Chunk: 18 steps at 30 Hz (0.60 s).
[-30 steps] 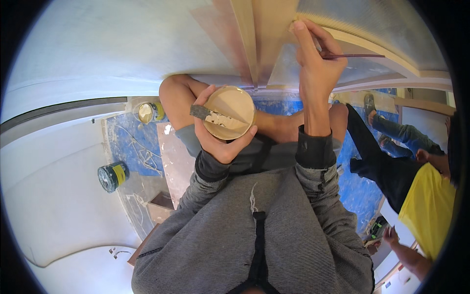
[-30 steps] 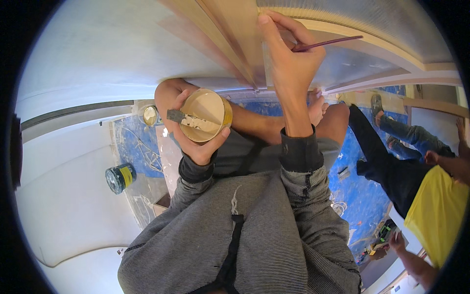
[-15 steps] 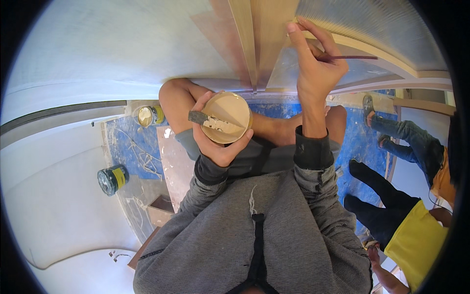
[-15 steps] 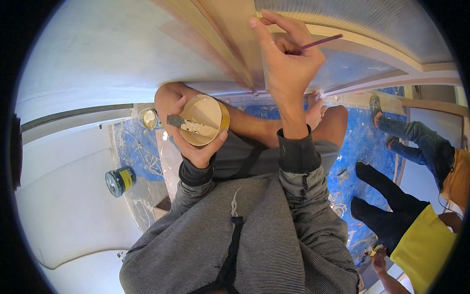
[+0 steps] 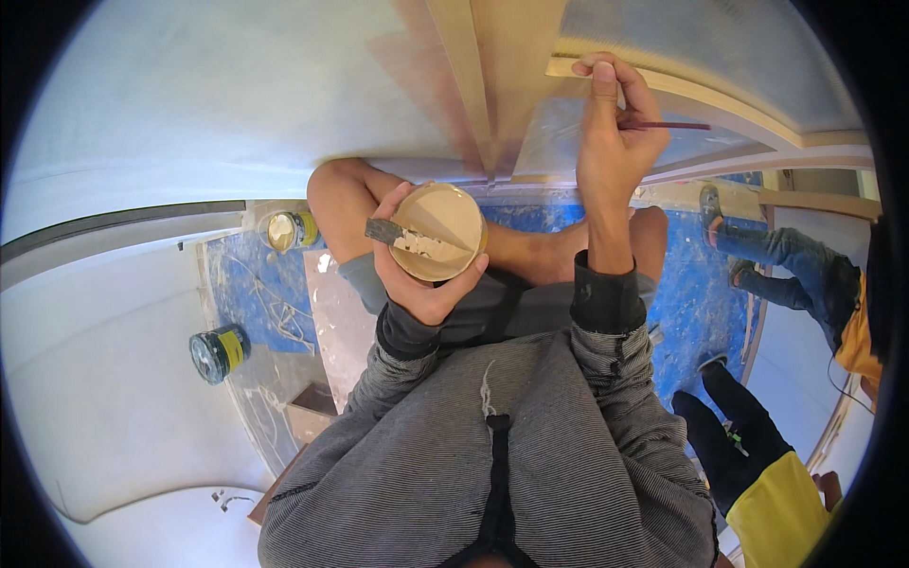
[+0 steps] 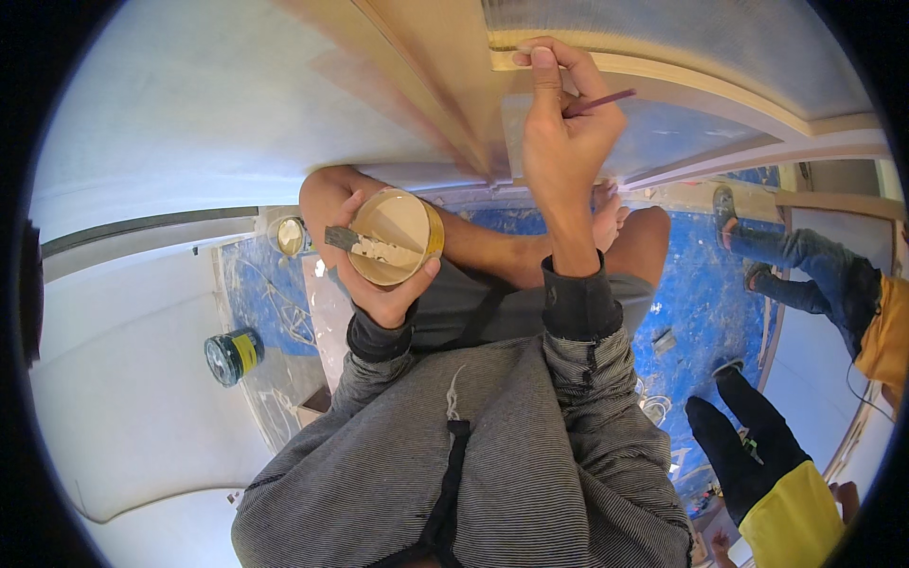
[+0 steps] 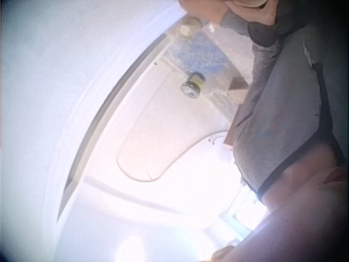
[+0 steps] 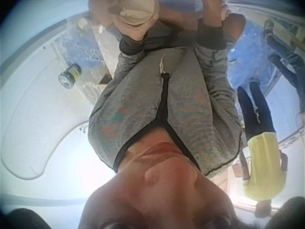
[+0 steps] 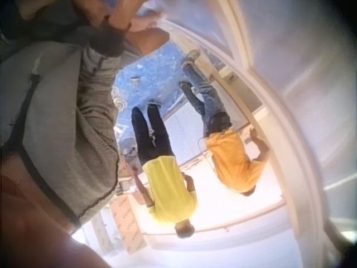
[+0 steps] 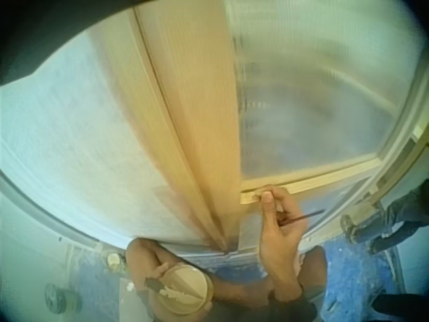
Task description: The person sits on the floor and uses a small paintbrush to apply beige paint to the wooden frame of a door or window. They repeatedly dip the brush into a small container held in their left hand to reload paint while working on the trim.
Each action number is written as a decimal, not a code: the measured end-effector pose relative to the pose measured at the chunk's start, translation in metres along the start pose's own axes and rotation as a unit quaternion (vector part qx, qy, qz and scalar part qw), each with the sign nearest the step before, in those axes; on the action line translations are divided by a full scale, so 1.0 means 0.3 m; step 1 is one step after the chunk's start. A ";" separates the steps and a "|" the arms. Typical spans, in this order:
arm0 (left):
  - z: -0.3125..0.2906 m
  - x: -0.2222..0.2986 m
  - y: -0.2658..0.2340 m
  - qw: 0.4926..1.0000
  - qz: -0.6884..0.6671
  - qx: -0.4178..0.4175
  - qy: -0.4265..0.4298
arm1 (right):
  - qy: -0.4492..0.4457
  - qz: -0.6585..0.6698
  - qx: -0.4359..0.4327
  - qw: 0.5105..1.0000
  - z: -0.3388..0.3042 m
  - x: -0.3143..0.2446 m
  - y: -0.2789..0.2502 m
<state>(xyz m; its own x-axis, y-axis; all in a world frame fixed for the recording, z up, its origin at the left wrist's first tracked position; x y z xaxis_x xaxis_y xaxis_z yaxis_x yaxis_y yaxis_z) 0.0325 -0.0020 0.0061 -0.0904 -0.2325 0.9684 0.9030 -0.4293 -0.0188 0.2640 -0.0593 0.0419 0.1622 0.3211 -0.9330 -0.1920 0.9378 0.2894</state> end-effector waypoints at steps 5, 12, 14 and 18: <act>0.010 0.022 0.013 0.999 0.016 -0.008 0.029 | -0.095 -0.008 -0.016 0.995 -0.012 -0.029 0.045; 0.005 0.038 0.017 1.000 0.008 -0.002 0.029 | -0.160 0.013 0.025 0.987 -0.015 -0.008 0.060; 0.009 0.044 0.019 0.999 0.004 -0.003 0.032 | -0.091 0.036 0.044 0.994 -0.019 0.020 0.029; 0.006 0.051 0.030 0.999 0.018 -0.011 0.035 | -0.013 0.038 0.024 0.999 -0.026 0.041 -0.052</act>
<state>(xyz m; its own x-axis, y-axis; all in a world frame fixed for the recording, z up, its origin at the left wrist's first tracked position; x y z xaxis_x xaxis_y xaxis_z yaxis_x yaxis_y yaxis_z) 0.0401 -0.0078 0.0212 -0.0882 -0.3087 0.9471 0.8965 -0.4390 -0.0596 0.2613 -0.0709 0.0243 0.1751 0.3941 -0.9022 -0.1585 0.9157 0.3692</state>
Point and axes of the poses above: each hand's wrist, its own z-axis towards the middle knuckle, its own y-axis out of the palm, x = y × z, the point moved 5 cm from there along z, towards the middle knuckle, and after that the axes turned 11 degrees about x, right-handed, at the moved point
